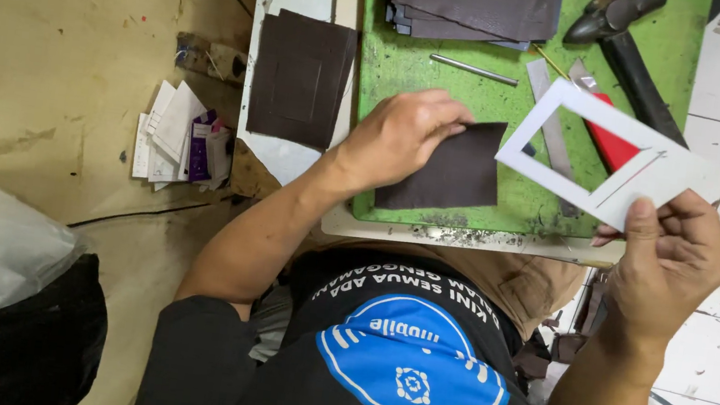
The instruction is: Cutting and marking leather pieces for assembly using a utility knife, ruler, and stylus
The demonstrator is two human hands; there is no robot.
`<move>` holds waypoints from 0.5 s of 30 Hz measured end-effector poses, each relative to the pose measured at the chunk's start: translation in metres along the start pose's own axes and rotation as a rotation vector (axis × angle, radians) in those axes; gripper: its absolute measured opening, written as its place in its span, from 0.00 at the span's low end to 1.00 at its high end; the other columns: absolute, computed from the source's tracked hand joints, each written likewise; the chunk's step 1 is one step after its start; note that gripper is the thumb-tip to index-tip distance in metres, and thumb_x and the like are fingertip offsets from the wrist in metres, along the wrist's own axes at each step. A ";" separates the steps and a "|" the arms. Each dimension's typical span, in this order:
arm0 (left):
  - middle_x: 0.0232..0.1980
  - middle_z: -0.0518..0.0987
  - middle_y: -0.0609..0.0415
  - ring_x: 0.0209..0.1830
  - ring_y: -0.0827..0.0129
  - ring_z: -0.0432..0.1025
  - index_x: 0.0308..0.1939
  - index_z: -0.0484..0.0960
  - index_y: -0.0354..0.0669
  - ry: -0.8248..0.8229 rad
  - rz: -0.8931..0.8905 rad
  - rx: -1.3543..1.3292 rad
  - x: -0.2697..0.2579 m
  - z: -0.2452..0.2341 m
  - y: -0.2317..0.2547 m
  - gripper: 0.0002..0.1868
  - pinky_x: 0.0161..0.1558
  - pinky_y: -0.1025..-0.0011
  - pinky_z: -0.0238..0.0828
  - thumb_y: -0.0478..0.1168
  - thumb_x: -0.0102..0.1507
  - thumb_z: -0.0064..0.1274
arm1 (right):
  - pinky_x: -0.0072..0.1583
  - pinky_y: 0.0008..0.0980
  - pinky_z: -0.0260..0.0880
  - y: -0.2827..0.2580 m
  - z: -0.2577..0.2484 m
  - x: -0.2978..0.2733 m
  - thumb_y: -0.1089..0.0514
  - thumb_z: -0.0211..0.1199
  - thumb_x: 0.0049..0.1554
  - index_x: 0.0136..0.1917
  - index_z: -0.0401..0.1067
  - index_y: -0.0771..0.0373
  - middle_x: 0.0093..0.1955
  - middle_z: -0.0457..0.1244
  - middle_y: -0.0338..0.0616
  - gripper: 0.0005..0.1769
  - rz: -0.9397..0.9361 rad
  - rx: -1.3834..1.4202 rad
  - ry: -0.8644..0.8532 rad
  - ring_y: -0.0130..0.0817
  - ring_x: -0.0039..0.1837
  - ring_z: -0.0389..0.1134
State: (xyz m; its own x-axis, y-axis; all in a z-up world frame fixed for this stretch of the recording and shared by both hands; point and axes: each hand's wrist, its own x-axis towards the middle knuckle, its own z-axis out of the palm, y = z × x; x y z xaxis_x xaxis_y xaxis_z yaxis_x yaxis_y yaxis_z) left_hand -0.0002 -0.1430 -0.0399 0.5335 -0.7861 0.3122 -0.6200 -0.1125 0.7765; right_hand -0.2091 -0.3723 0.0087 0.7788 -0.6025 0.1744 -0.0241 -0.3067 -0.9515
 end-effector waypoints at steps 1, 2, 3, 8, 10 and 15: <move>0.49 0.83 0.41 0.47 0.54 0.79 0.55 0.79 0.32 -0.004 0.041 0.081 -0.004 0.001 -0.004 0.14 0.54 0.62 0.80 0.32 0.65 0.58 | 0.44 0.27 0.71 -0.002 0.001 0.000 0.63 0.61 0.75 0.66 0.65 0.78 0.46 0.62 0.54 0.14 0.051 -0.009 -0.014 0.36 0.40 0.65; 0.52 0.82 0.42 0.52 0.55 0.78 0.60 0.76 0.35 -0.011 0.081 0.163 -0.010 0.003 -0.008 0.20 0.60 0.60 0.77 0.37 0.66 0.60 | 0.46 0.24 0.73 -0.003 0.003 0.000 0.62 0.62 0.74 0.71 0.65 0.77 0.47 0.61 0.49 0.18 0.103 -0.017 -0.030 0.32 0.42 0.66; 0.52 0.82 0.42 0.52 0.55 0.78 0.60 0.76 0.35 -0.012 0.072 0.162 -0.015 -0.006 -0.001 0.20 0.60 0.60 0.77 0.37 0.66 0.60 | 0.46 0.24 0.73 0.001 0.002 0.000 0.62 0.62 0.74 0.71 0.65 0.77 0.47 0.61 0.49 0.18 0.109 -0.016 -0.035 0.32 0.42 0.66; 0.61 0.78 0.37 0.63 0.47 0.71 0.64 0.73 0.28 0.115 -0.081 0.455 -0.065 -0.045 0.031 0.33 0.68 0.57 0.71 0.37 0.60 0.72 | 0.45 0.19 0.63 -0.003 0.017 0.004 0.71 0.60 0.71 0.81 0.60 0.78 0.45 0.60 0.45 0.27 0.132 -0.053 -0.169 0.26 0.40 0.61; 0.65 0.76 0.38 0.67 0.47 0.69 0.64 0.74 0.31 0.078 -0.125 0.453 -0.087 -0.042 0.034 0.32 0.71 0.54 0.67 0.41 0.61 0.70 | 0.43 0.21 0.65 0.005 0.028 0.002 0.71 0.60 0.70 0.81 0.58 0.77 0.44 0.60 0.48 0.28 0.152 -0.047 -0.226 0.28 0.39 0.62; 0.71 0.73 0.46 0.75 0.49 0.64 0.65 0.78 0.37 0.037 -0.182 0.509 -0.105 -0.045 0.052 0.27 0.74 0.52 0.59 0.49 0.67 0.64 | 0.42 0.21 0.62 0.001 0.061 0.004 0.71 0.62 0.67 0.79 0.60 0.78 0.43 0.61 0.46 0.29 0.116 -0.097 -0.373 0.25 0.39 0.60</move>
State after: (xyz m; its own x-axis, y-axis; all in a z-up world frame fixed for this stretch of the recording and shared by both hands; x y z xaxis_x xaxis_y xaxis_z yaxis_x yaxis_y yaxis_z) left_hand -0.0627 -0.0392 -0.0077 0.6726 -0.7054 0.2237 -0.7110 -0.5324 0.4593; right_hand -0.1683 -0.3300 -0.0070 0.9411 -0.3337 -0.0539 -0.1706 -0.3313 -0.9280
